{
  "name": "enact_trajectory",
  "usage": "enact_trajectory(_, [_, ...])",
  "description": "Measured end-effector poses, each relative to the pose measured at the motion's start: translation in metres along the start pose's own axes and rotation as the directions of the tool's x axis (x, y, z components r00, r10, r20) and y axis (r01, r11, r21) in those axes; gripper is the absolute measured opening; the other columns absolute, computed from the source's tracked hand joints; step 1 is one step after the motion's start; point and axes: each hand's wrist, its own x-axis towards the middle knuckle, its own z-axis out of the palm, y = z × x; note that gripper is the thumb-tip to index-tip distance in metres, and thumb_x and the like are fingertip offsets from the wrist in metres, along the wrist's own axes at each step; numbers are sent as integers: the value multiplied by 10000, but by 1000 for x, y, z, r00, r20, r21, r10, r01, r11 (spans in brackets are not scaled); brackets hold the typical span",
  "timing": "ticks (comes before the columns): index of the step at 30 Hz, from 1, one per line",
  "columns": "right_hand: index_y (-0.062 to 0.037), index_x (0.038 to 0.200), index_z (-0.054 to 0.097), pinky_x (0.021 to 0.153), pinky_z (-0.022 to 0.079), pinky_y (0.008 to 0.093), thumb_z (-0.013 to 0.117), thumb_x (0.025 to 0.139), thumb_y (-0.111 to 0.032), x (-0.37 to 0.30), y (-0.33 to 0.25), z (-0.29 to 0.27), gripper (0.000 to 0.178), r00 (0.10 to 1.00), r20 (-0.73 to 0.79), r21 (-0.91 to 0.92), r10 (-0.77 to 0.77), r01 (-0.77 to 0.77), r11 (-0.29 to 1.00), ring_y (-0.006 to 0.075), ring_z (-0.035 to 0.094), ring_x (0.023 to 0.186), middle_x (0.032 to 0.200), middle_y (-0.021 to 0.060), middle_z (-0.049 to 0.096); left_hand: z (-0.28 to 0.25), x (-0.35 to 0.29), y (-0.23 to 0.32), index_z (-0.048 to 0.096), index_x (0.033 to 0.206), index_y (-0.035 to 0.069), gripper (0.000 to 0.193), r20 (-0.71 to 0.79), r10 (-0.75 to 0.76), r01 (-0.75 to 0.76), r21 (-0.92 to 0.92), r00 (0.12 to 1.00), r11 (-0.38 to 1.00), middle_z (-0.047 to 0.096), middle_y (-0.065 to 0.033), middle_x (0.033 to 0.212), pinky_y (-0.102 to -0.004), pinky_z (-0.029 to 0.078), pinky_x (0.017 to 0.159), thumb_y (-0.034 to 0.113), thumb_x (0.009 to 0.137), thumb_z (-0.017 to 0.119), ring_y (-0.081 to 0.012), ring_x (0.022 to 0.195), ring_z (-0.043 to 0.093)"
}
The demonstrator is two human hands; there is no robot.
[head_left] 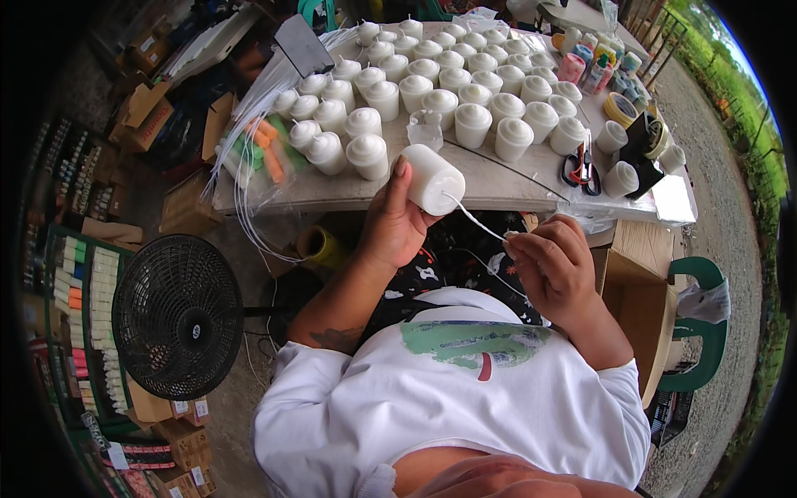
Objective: The person inserts a wick into the center of a white candle, secures it with a metal rod, and trims the excess wick with scissors. This process is repeated for multiple candles on a table.
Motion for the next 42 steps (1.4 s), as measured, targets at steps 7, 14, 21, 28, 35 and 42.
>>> enact_trajectory(7, [-48, 960, 635, 668, 461, 345, 718, 744, 5, 2, 0, 0, 238, 1000, 5, -7, 14, -14, 1000, 205, 577, 689, 798, 36, 596, 4, -2, 0, 496, 1234, 80, 461, -25, 66, -65, 33, 998, 997, 584, -44, 1125, -317, 541, 824, 421, 934, 571, -157, 1032, 604])
enact_trajectory(14, [-51, 952, 636, 685, 459, 349, 721, 743, -3, 3, 1, 2, 230, 1000, 11, -27, 26, -26, 999, 214, 571, 699, 800, 38, 597, 7, -4, -1, 507, 1212, 54, 420, -4, 108, -108, 50, 994, 993, 593, -52, 1099, -334, 529, 857, 346, 927, 609, -162, 1019, 607])
enact_trajectory(21, [-56, 948, 638, 696, 458, 350, 721, 739, -5, 1, 3, 9, 231, 998, -9, -36, 56, -56, 998, 214, 565, 698, 810, 38, 603, 10, -7, -3, 503, 1187, 45, 399, 49, 131, -135, 92, 990, 987, 588, -57, 1075, -343, 530, 851, 281, 904, 656, -162, 992, 608])
enact_trajectory(28, [-65, 948, 640, 692, 457, 344, 724, 741, -15, 2, 5, 14, 229, 998, -29, -32, 61, -62, 998, 214, 564, 689, 800, 36, 603, 17, -12, -10, 469, 1221, 43, 453, 47, 126, -131, 108, 991, 985, 572, -54, 1081, -334, 523, 848, 220, 874, 699, -147, 984, 593])
enact_trajectory(35, [-49, 956, 636, 669, 479, 347, 748, 732, -39, -3, 11, 24, 250, 993, -60, -4, 99, -99, 995, 238, 590, 713, 828, 67, 621, 19, -14, -24, 417, 1302, 43, 579, 62, 155, -164, 185, 986, 969, 551, -60, 1122, -304, 499, 863, 185, 840, 737, -132, 1003, 566])
enact_trajectory(42, [-45, 923, 623, 730, 499, 359, 742, 740, -6, -16, 9, 31, 221, 940, -122, 143, 320, -302, 943, 271, 635, 766, 839, 94, 638, 17, -12, -18, 413, 1306, 39, 582, 25, 191, -193, 153, 981, 969, 547, -63, 1135, -306, 478, 908, 142, 834, 737, -144, 1040, 551])
